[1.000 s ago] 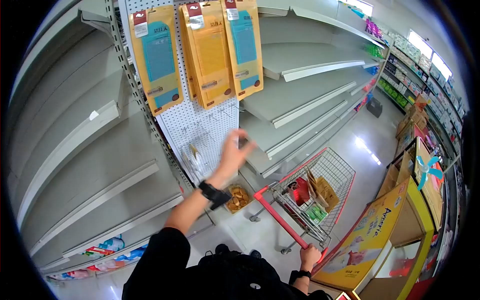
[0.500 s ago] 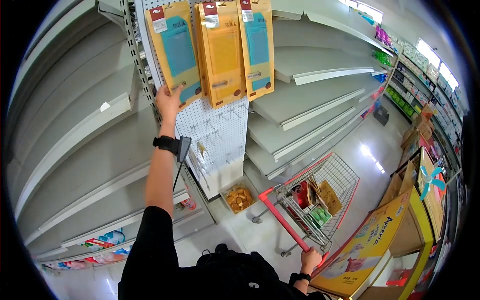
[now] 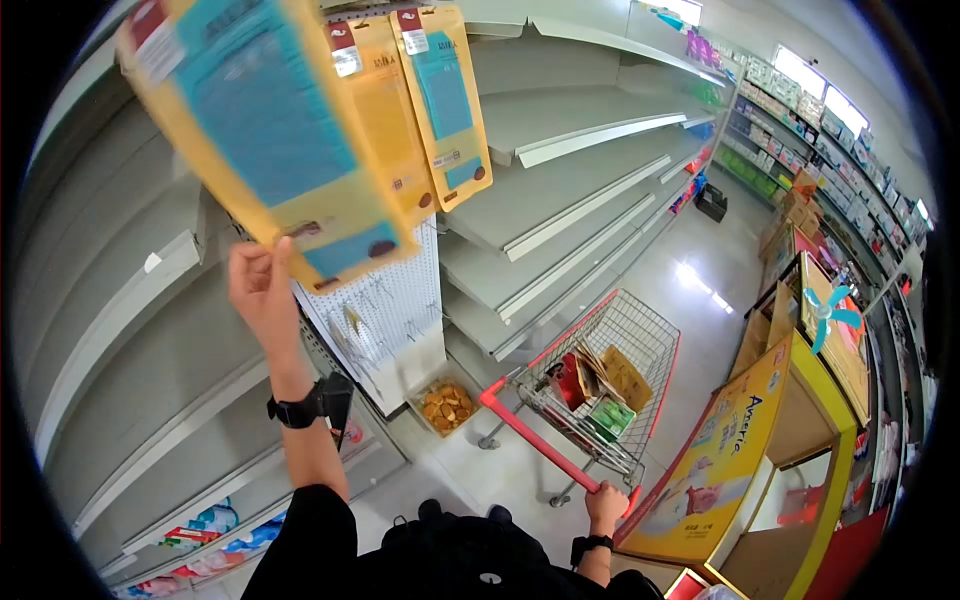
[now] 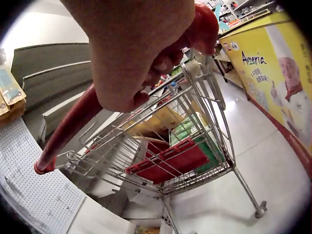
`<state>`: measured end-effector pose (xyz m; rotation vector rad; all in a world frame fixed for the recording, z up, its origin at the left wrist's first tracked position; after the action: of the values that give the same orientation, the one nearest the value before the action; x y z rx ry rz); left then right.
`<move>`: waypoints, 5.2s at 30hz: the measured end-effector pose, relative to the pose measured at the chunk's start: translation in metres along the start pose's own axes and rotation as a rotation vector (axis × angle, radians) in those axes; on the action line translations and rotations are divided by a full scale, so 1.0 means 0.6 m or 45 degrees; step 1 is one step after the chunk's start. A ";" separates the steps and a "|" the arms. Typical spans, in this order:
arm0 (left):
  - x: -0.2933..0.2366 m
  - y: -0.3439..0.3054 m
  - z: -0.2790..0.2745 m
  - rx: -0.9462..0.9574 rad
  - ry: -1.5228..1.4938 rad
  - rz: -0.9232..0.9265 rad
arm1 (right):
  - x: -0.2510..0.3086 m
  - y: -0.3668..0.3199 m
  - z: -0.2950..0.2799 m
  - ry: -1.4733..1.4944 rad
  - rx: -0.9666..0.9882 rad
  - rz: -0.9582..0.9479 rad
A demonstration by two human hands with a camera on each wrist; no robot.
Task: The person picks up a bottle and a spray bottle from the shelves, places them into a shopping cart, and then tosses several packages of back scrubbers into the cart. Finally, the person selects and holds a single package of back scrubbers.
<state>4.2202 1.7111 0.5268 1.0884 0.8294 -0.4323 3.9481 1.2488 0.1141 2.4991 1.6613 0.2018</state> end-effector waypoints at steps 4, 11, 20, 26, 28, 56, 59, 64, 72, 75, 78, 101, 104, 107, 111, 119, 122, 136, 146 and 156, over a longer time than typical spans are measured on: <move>-0.037 -0.079 0.101 0.381 0.120 -0.180 | 0.002 0.001 -0.004 0.008 -0.013 0.007; 0.120 -0.377 0.358 1.653 -0.103 -1.238 | 0.002 0.001 -0.005 -0.032 0.016 -0.013; 0.374 -0.383 0.165 0.668 0.046 -1.033 | 0.002 0.001 -0.006 -0.036 -0.042 -0.047; 0.571 -0.287 -0.101 -0.273 1.063 -0.674 | 0.002 0.004 -0.004 -0.032 0.025 -0.005; 0.572 -0.257 -0.133 -0.386 1.253 -0.721 | 0.006 0.004 -0.008 -0.018 0.014 -0.021; 0.326 -0.217 -0.151 0.139 -0.672 -1.266 | 0.012 0.009 -0.017 -0.054 0.111 0.002; 0.313 -0.211 -0.111 0.252 -0.593 -1.290 | 0.006 0.005 -0.012 -0.045 0.084 -0.003; 0.282 -0.219 0.018 0.590 -0.551 -1.312 | 0.006 0.005 -0.011 -0.015 0.027 -0.017; 0.282 -0.265 0.338 0.819 -0.821 -1.362 | -0.002 0.002 -0.002 -0.007 0.077 0.035; 0.344 -0.305 0.355 0.927 0.007 -1.340 | 0.004 0.000 -0.005 -0.023 0.080 0.023; 0.493 -0.313 0.267 0.595 0.242 -1.148 | 0.006 0.006 -0.011 -0.043 0.090 0.009; 0.593 -0.141 -0.129 -0.001 1.276 -0.800 | 0.008 0.002 -0.015 -0.021 0.045 -0.003; 0.539 -0.144 -0.137 0.050 1.442 -0.674 | 0.013 0.008 -0.021 -0.014 0.117 0.035; 0.510 -0.153 -0.148 0.131 1.418 -0.541 | 0.010 0.005 -0.016 -0.022 0.089 0.024; 0.456 -0.182 -0.131 0.250 1.424 -0.422 | 0.006 0.003 -0.012 -0.026 0.071 0.003; 0.396 -0.290 -0.016 0.537 0.750 -0.680 | 0.007 0.002 -0.013 -0.026 0.053 0.002; 0.391 -0.310 0.097 0.830 -0.041 -1.121 | 0.004 0.002 -0.011 -0.030 0.058 0.000; 0.335 -0.135 0.156 0.469 0.430 -0.401 | -0.001 0.003 -0.005 0.031 0.103 0.042; 0.295 0.223 0.134 -0.008 0.356 -0.356 | 0.006 0.004 -0.017 0.037 0.101 0.049; 0.296 0.177 0.163 0.393 -0.098 -0.598 | 0.006 0.002 -0.017 0.043 0.059 0.044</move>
<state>4.4413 1.6821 0.4745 1.1469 0.9709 -1.0170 3.9486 1.2519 0.1243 2.5736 1.6546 0.2134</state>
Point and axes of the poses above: each hand's wrist, its own y-axis towards the middle knuckle, its own z-axis out of the palm, x = y × z, the point moved 3 cm from there along y, towards the middle knuckle, and after that the axes turned 11 degrees about -z, right-handed, at the moved point
